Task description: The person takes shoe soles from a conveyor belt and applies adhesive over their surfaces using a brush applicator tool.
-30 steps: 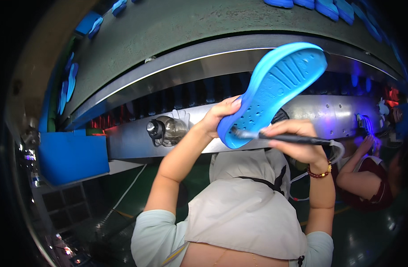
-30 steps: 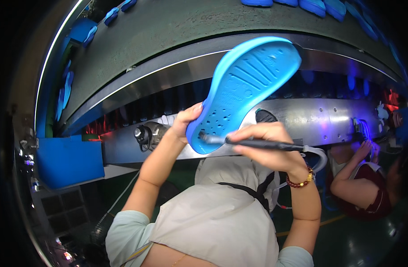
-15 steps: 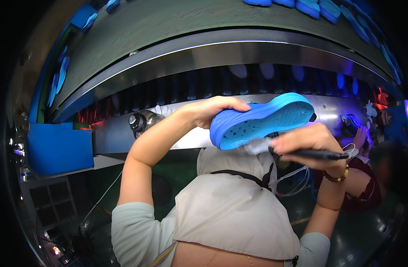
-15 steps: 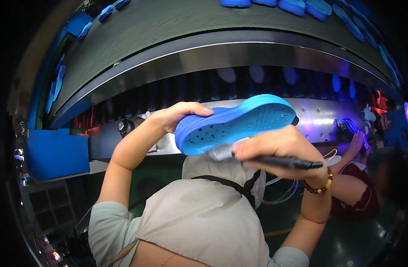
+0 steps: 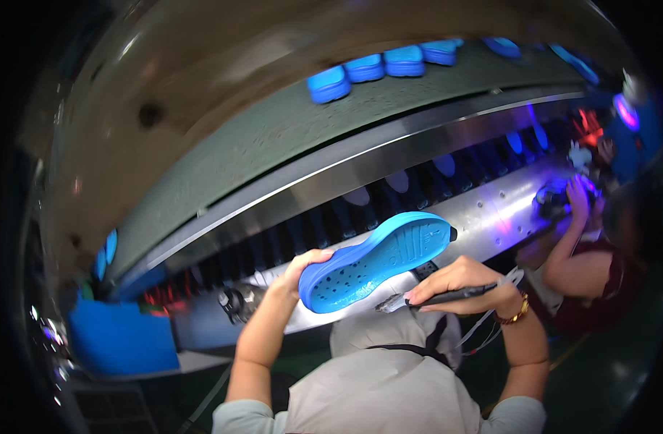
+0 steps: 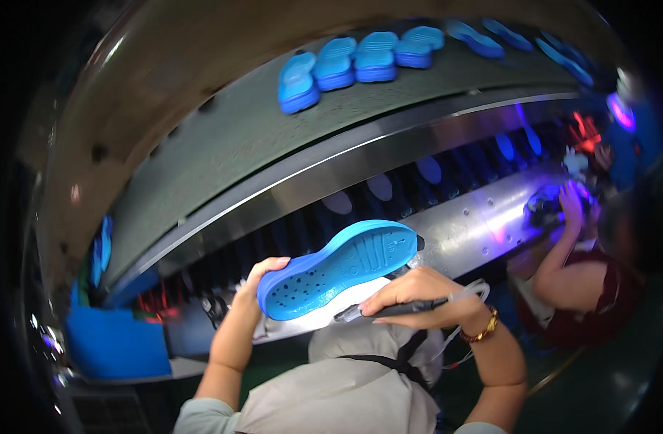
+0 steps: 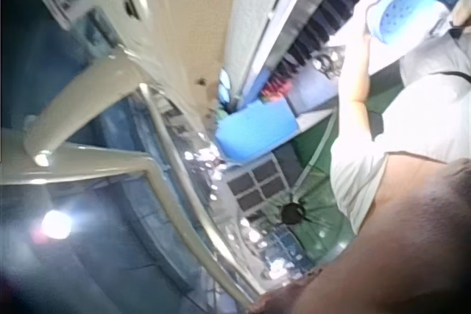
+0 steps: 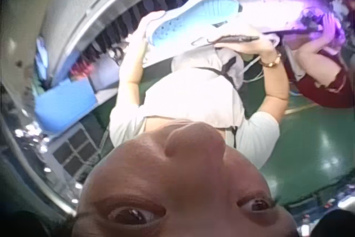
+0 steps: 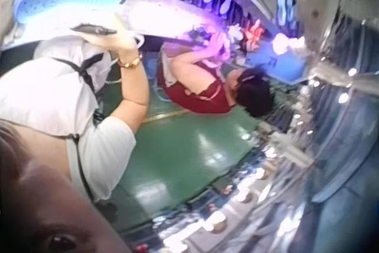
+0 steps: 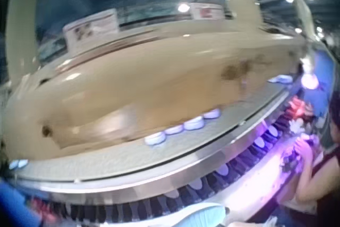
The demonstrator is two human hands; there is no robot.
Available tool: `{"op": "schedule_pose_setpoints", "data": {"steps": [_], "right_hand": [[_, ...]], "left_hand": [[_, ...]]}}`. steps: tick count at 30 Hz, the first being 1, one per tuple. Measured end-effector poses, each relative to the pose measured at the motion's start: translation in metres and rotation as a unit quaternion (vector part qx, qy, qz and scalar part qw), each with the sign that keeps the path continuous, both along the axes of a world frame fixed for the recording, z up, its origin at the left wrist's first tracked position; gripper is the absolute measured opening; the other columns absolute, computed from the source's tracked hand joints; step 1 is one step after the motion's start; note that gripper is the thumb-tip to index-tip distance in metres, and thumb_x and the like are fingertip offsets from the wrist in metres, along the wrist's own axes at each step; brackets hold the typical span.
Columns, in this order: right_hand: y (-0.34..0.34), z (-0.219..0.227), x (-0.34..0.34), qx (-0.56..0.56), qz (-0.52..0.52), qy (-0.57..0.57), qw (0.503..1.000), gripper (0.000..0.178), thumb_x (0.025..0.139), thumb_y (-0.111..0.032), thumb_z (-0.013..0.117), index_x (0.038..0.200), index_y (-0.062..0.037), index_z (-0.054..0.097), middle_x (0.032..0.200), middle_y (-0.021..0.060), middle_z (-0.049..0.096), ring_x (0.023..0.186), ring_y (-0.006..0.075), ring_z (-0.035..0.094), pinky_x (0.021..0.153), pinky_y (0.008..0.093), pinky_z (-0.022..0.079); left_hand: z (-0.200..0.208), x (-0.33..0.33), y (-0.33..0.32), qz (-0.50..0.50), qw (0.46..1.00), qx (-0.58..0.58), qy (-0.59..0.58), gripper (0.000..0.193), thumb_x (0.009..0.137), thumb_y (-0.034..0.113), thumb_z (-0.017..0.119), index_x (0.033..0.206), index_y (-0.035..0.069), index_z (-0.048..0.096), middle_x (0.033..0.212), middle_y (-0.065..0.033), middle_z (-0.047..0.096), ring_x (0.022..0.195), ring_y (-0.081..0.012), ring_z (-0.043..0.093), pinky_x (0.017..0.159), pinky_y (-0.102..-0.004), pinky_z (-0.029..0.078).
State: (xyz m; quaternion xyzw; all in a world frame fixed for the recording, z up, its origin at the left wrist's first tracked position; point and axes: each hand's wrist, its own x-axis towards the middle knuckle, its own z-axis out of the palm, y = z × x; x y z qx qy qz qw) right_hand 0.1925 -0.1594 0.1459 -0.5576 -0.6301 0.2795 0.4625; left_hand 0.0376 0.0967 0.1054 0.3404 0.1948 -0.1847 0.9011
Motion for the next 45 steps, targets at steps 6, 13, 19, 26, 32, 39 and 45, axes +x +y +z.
{"op": "schedule_pose_setpoints", "data": {"steps": [6,13,19,26,32,39,45], "right_hand": [[-0.002,-0.01,0.004,0.002,-0.033,0.062,0.998,0.018,0.07,-0.004,0.066,0.088,-0.0002,0.064,0.089,0.0131,0.064,0.085,0.0214,0.063,0.076,0.0284,0.049],[-0.008,-0.025,0.016,0.097,-0.129,0.125,0.979,0.019,0.07,-0.003,0.066,0.089,0.0017,0.063,0.091,0.0137,0.064,0.086,0.0198,0.062,0.076,0.0272,0.048],[-0.027,0.0,-0.006,0.105,-0.082,0.059,0.989,0.018,0.065,-0.003,0.07,0.082,-0.0015,0.065,0.084,0.0121,0.065,0.079,0.0217,0.064,0.071,0.0285,0.05],[0.008,-0.044,-0.02,-0.02,-0.287,0.221,0.932,0.015,0.072,-0.003,0.065,0.086,0.0039,0.063,0.08,0.0093,0.064,0.071,0.009,0.059,0.063,0.0199,0.046],[0.027,-0.043,-0.036,0.134,-0.287,-0.028,0.948,0.012,0.066,-0.004,0.065,0.077,-0.0021,0.061,0.073,0.0113,0.06,0.069,0.0229,0.058,0.063,0.0297,0.045],[0.01,0.003,-0.045,0.062,-0.084,-0.042,0.994,0.012,0.063,-0.005,0.067,0.074,-0.0038,0.062,0.072,0.0105,0.061,0.067,0.0234,0.059,0.062,0.0307,0.046],[0.024,0.001,-0.052,0.133,-0.136,-0.077,0.979,0.016,0.063,-0.005,0.068,0.078,-0.0052,0.063,0.076,0.0081,0.063,0.07,0.0217,0.06,0.066,0.0302,0.046]], "left_hand": [[-0.015,-0.008,0.014,0.091,0.994,0.033,0.047,0.043,0.075,0.022,0.056,0.108,-0.006,0.054,0.1,-0.0189,0.06,0.088,-0.0281,0.059,0.08,-0.0369,0.047],[-0.008,0.016,0.016,0.081,0.995,0.065,0.002,0.041,0.074,0.03,0.056,0.098,-0.003,0.06,0.092,-0.018,0.062,0.077,-0.0302,0.06,0.075,-0.0379,0.048],[0.035,0.032,-0.008,0.039,0.994,-0.096,0.045,0.051,0.08,0.039,0.045,0.109,-0.002,0.054,0.105,-0.0182,0.058,0.092,-0.0328,0.058,0.082,-0.0446,0.046],[-0.045,0.051,-0.066,0.13,0.963,-0.149,-0.183,0.093,0.073,0.075,0.017,0.126,0.001,0.034,0.121,-0.0201,0.044,0.108,-0.0347,0.046,0.093,-0.0487,0.036],[-0.054,0.043,-0.083,0.227,0.959,-0.068,-0.155,0.089,0.073,0.075,0.018,0.12,0.002,0.041,0.111,-0.0155,0.051,0.1,-0.0269,0.052,0.087,-0.0414,0.042],[-0.04,0.025,-0.066,0.299,0.926,-0.119,-0.2,0.087,0.075,0.074,0.018,0.123,0.004,0.037,0.113,-0.0187,0.049,0.103,-0.0355,0.048,0.088,-0.0516,0.039],[-0.019,0.036,-0.076,0.295,0.896,-0.142,-0.3,0.094,0.071,0.077,0.016,0.124,0.002,0.035,0.114,-0.018,0.049,0.104,-0.0333,0.049,0.09,-0.0473,0.04]]}}
